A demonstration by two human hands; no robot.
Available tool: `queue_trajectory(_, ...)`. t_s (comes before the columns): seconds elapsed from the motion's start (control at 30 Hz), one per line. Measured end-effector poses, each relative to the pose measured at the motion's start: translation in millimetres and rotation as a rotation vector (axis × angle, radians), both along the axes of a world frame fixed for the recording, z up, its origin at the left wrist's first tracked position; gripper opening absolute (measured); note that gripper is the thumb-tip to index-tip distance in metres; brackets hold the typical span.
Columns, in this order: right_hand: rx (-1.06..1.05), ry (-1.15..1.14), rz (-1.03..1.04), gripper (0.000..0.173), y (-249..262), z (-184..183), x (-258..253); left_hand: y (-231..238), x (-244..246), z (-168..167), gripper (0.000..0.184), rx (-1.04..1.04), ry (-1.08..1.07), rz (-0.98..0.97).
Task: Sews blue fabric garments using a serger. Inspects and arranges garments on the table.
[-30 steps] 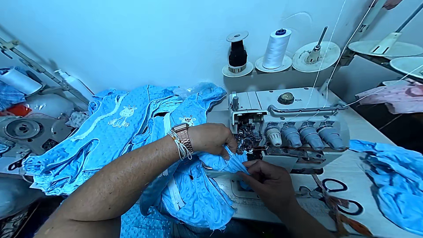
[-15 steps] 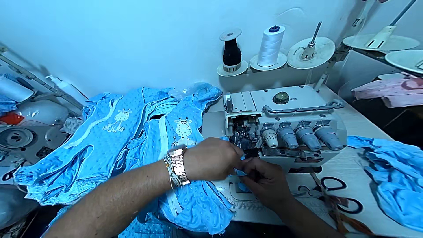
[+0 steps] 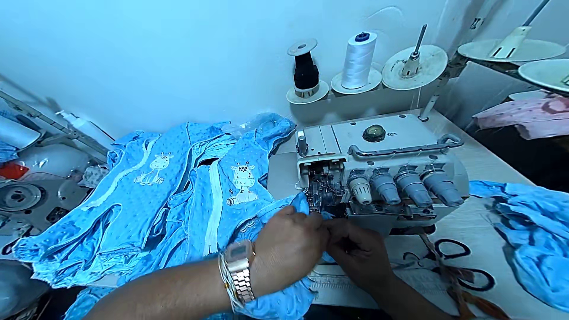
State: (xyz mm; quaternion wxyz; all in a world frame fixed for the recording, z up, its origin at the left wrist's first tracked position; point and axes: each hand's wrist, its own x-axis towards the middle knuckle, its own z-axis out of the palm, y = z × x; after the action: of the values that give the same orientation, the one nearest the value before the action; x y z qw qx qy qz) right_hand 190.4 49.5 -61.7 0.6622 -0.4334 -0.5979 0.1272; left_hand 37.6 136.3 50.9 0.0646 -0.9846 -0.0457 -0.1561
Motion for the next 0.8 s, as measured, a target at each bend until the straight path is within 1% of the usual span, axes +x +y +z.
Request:
queue_trajectory(0.13, -0.035, 0.089, -0.057, 0.013, 4.2, 4.5, -7.8, 55.9, -4.2, 15.9, 0.009, -0.153, 0.139, -0.117)
queue_trajectory(0.17, -0.044, 0.108, -0.065, 0.012, 5.8, 5.3, -9.5, 70.9, -3.8, 15.4, 0.006, -0.225, 0.143, -0.168)
queue_trajectory(0.2, -0.051, 0.135, -0.063, 0.012, 7.4, 6.1, -10.9, 82.3, -3.2, 13.9, 0.010, -0.316, 0.131, -0.213)
queue_trajectory(0.23, -0.054, 0.165, -0.059, 0.012, 8.6, 7.1, -12.3, 88.6, -2.2, 12.0, 0.016, -0.414, 0.110, -0.246)
queue_trajectory(0.3, -0.050, 0.194, -0.067, 0.015, 9.3, 8.6, -14.5, 85.9, 1.1, 9.3, 0.022, -0.624, 0.053, -0.277)
queue_trajectory(0.33, -0.045, 0.191, -0.080, 0.016, 9.4, 8.6, -14.8, 79.4, 2.9, 10.2, 0.026, -0.695, 0.038, -0.275)
queue_trajectory(0.37, -0.042, 0.182, -0.089, 0.019, 9.0, 8.2, -14.7, 71.1, 4.3, 12.2, 0.028, -0.715, 0.035, -0.260)
queue_trajectory(0.4, -0.040, 0.172, -0.096, 0.020, 8.6, 7.3, -14.1, 62.6, 5.5, 14.4, 0.030, -0.695, 0.044, -0.239)
queue_trajectory(0.47, -0.040, 0.180, -0.098, 0.021, 8.3, 6.9, -12.3, 50.7, 8.7, 18.1, 0.030, -0.587, 0.064, -0.193)
queue_trajectory(0.53, -0.048, 0.211, -0.085, 0.022, 8.7, 8.0, -11.0, 48.7, 10.8, 19.3, 0.028, -0.533, 0.041, -0.176)
queue_trajectory(0.57, -0.053, 0.220, -0.083, 0.023, 9.0, 8.8, -10.8, 50.0, 10.7, 21.3, 0.024, -0.536, 0.038, -0.187)
queue_trajectory(0.63, -0.059, 0.222, -0.080, 0.023, 9.2, 9.4, -10.0, 60.0, 9.6, 24.1, 0.014, -0.510, 0.117, -0.239)
queue_trajectory(0.7, -0.065, 0.225, -0.080, 0.021, 8.6, 9.5, -10.0, 69.4, 7.9, 27.3, 0.014, -0.436, 0.200, -0.249)
queue_trajectory(0.77, -0.068, 0.209, -0.089, 0.018, 7.4, 10.0, -11.5, 76.6, 7.1, 24.1, 0.007, -0.390, 0.176, -0.252)
queue_trajectory(0.8, -0.062, 0.197, -0.096, 0.016, 7.4, 10.9, -12.0, 79.3, 7.8, 22.0, 0.008, -0.412, 0.140, -0.266)
